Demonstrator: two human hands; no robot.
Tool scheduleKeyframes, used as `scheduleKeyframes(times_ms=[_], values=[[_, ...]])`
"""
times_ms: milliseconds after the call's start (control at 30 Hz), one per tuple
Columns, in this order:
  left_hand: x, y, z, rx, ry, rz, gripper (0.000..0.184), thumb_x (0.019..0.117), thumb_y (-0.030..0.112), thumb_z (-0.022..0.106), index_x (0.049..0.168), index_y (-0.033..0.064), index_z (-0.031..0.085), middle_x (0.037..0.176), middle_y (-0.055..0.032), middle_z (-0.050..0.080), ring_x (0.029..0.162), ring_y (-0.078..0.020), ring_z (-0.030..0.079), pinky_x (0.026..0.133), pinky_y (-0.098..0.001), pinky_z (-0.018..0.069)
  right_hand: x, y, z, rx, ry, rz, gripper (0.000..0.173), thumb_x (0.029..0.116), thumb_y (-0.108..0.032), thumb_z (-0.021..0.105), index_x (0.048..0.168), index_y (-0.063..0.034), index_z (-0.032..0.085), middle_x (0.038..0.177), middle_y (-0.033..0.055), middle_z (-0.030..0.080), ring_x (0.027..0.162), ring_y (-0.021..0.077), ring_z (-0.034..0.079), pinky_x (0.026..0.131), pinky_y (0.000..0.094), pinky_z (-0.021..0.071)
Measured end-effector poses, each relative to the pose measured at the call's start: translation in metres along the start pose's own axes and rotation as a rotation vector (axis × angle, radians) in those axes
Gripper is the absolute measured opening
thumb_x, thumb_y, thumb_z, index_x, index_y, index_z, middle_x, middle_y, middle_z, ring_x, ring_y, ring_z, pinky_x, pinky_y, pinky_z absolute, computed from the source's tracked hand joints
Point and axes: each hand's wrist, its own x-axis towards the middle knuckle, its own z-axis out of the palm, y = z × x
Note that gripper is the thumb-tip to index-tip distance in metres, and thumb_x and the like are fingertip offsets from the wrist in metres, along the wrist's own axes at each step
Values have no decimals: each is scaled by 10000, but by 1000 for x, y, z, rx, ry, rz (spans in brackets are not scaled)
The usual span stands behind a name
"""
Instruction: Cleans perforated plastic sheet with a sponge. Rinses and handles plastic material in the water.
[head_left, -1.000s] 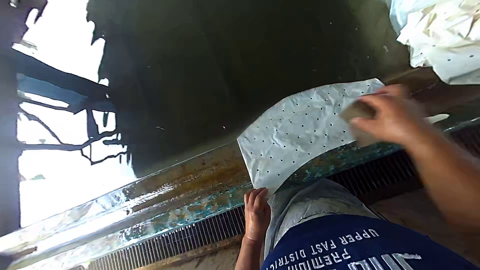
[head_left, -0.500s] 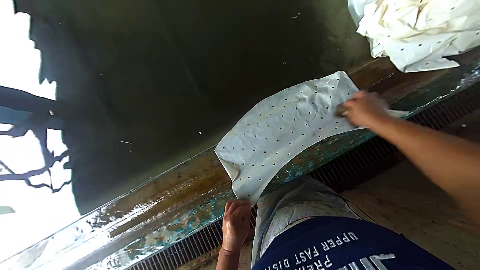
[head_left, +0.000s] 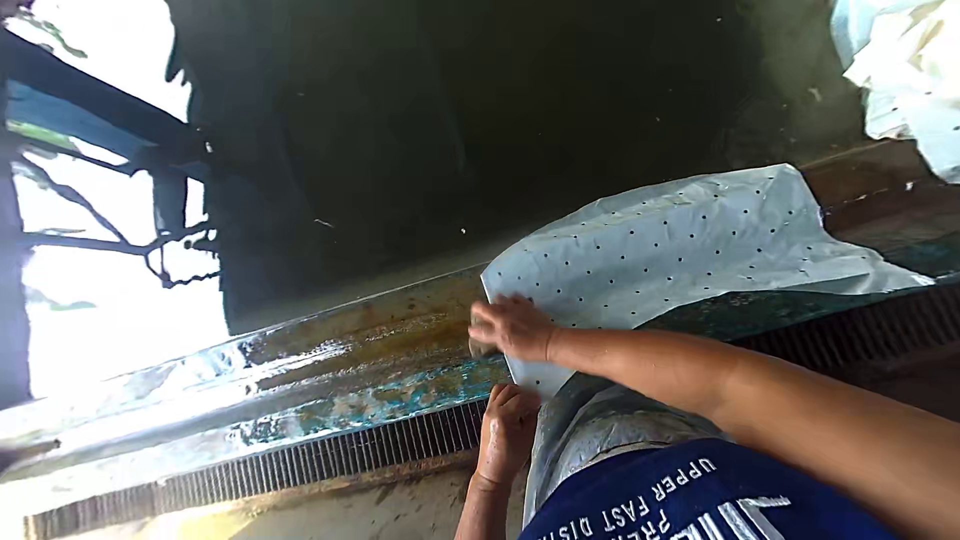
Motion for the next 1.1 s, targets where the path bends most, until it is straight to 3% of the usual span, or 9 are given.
scheduleKeyframes(times_ms=[233,400,467,533,700,833,967,1033,1100], values=[[-30,5,1,-66,-4,-73,96,813,-43,671,794,-13,760,916,-115,765,984,-230,717,935,-319,560,59,69,-71,4,243,529,431,971,-210,703,1372,-61,645,1440,315,492,1295,526,495,990,662,458],[-34,-1,-2,-59,-145,-174,82,819,-32,695,834,0,769,944,-110,761,989,-237,714,917,-357,572,0,26,-43,-16,184,155,450,858,-210,818,1291,-143,713,1361,245,585,1190,457,595,922,621,523],[-29,-1,-8,-45,-204,-189,81,815,-21,703,837,9,774,942,-104,762,986,-232,716,909,-366,576,-35,49,-30,-34,169,134,489,817,-106,832,1289,-156,713,1393,241,584,1214,470,591,934,641,511],[-27,-5,-13,-46,-238,-176,79,802,-4,709,825,27,778,929,-80,763,972,-190,718,894,-320,580,-68,100,-43,-102,328,290,517,787,-50,813,1287,-112,699,1359,296,590,1217,517,585,963,666,497],[-28,-6,-15,-66,-293,-163,90,787,-21,700,808,21,777,908,-79,761,954,-171,715,881,-285,569,-170,206,-152,-177,533,1055,529,1024,-245,622,1471,9,500,1501,436,358,1372,652,357,1057,774,345],[-38,-6,-21,-33,-307,-166,71,780,-41,708,796,-5,767,891,-110,762,939,-240,721,886,-360,568,-217,213,-202,-131,542,1396,548,1031,-218,622,1491,27,452,1529,458,272,1378,663,326,1034,782,340],[-42,-2,-19,47,-316,-174,72,780,-25,700,786,10,762,885,-108,762,941,-285,723,876,-416,577,-154,106,-173,-76,358,940,400,987,-175,678,1281,92,636,1362,422,507,1294,581,488,1049,702,401],[-37,4,-19,80,-354,-214,58,785,-39,710,780,-1,753,876,-124,754,934,-310,717,856,-441,578,-116,57,-114,9,134,597,309,929,-221,741,1170,-29,729,1251,291,620,1191,473,589,980,644,490],[-31,9,-25,120,-477,-318,55,821,-47,693,802,-46,745,885,-184,738,947,-364,710,875,-503,566,-93,22,-72,100,-141,390,329,949,-236,714,1236,-75,710,1337,234,595,1230,434,574,981,617,485]])
